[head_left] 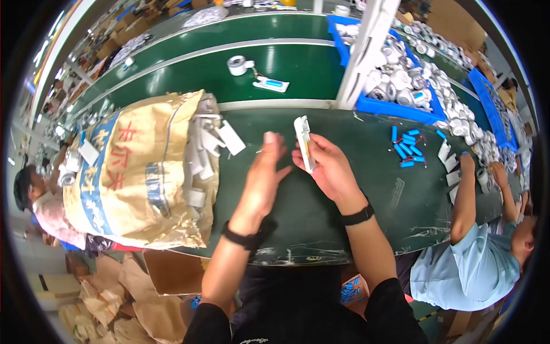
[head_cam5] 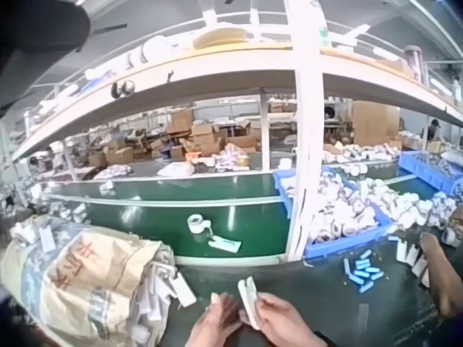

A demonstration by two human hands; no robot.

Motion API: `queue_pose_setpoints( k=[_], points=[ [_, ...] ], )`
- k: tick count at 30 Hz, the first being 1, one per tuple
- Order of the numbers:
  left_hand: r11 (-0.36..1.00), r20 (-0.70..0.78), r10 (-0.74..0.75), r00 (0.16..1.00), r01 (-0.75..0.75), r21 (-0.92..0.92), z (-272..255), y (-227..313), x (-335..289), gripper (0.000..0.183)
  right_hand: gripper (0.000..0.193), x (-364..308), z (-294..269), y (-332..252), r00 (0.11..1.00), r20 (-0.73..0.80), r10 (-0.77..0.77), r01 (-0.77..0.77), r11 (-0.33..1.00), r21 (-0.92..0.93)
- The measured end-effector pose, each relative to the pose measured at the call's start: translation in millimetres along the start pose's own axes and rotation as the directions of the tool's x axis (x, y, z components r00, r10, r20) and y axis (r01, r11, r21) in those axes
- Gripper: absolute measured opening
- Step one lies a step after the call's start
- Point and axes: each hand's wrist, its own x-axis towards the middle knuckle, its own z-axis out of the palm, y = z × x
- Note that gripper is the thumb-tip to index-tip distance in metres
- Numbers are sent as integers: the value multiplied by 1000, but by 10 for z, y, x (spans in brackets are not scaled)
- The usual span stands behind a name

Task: The person peels the backing from a yellow strip, presses it onto a white plastic base, and then inserts a blue battery into a round electronic component before fitting it onto the base. After assembling the unit, the person sets it aside on the workbench and repeats the process.

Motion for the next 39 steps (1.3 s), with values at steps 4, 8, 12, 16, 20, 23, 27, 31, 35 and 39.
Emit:
queue_pose_setpoints(
  k=[4,8,12,16,20,23,27,31,35,39],
  points=[
    [976,265,-114,958,157,-148,9,-137,293,65,36,-20,121,213,997,-9,-71,70,995,-71],
    [880,392,-67,918,239,-411,-52,-93,512,52,29,-55,139,153,947,-200,-252,158,906,-393],
    [880,317,-53,947,194,-433,-233,-107,538,50,19,-157,229,42,681,285,-674,438,63,-897],
    [826,424,-33,905,264,-497,-229,-125,463,60,20,-101,256,173,689,343,-638,483,53,-874],
    [862,410,5,912,204,-464,-239,-136,461,62,20,-89,267,223,713,355,-604,485,59,-873],
    [867,393,-22,919,213,-450,-241,-122,447,65,21,-75,280,263,695,356,-625,484,41,-874],
    [868,364,-51,930,222,-445,-202,-104,418,66,21,-86,285,269,685,367,-629,484,16,-875],
    [871,371,-42,928,216,-442,-201,-122,407,66,22,-100,297,246,636,441,-633,510,-85,-856],
    [867,382,-36,923,220,-448,-178,-136,405,67,22,-109,299,232,622,469,-628,504,-138,-853],
    [871,377,-33,925,212,-443,-185,-127,392,67,23,-106,323,244,598,486,-637,493,-186,-850]
  ],
)
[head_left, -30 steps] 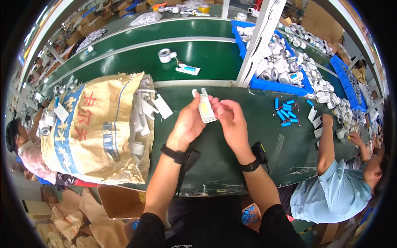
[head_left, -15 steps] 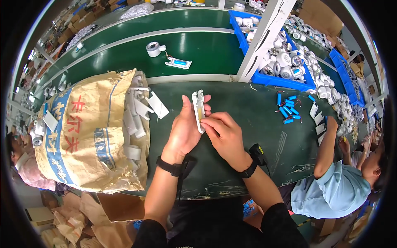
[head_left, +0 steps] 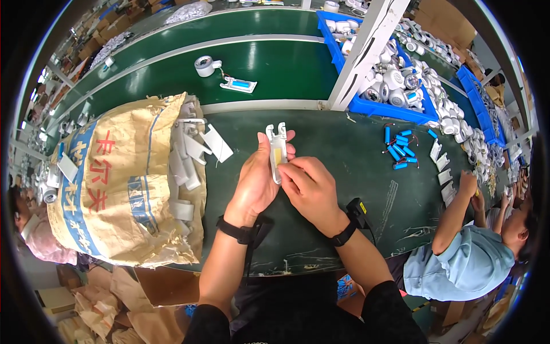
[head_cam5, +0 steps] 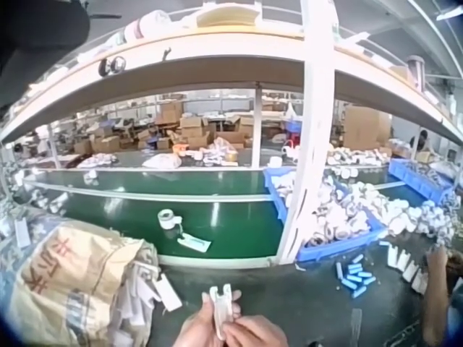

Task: The person peels the backing from a yellow strip, presses it onto a white plastic base, and then inserts a blue battery into a round electronic component before fitting it onto the base. After assembling the unit, the person sets it aside on the workbench and repeats the process.

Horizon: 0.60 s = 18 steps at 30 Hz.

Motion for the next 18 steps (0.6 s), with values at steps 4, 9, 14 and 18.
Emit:
queue_pose_setpoints(
  k=[4,9,14,18],
  points=[
    [1000,17,-6,1000,6,9,-37,26,-27,67,23,-18,62,-35,999,-36,22,-23,1000,-22],
    [998,26,-35,999,33,46,103,4,-9,65,21,30,-49,37,990,-139,35,-38,999,-23],
    [985,-242,-59,968,96,146,58,-150,52,56,25,258,-516,-120,975,-220,11,-50,984,-170],
    [968,-195,-132,972,169,187,657,-535,63,52,26,-3,-1251,-183,956,-279,86,-111,991,-77]
  ],
)
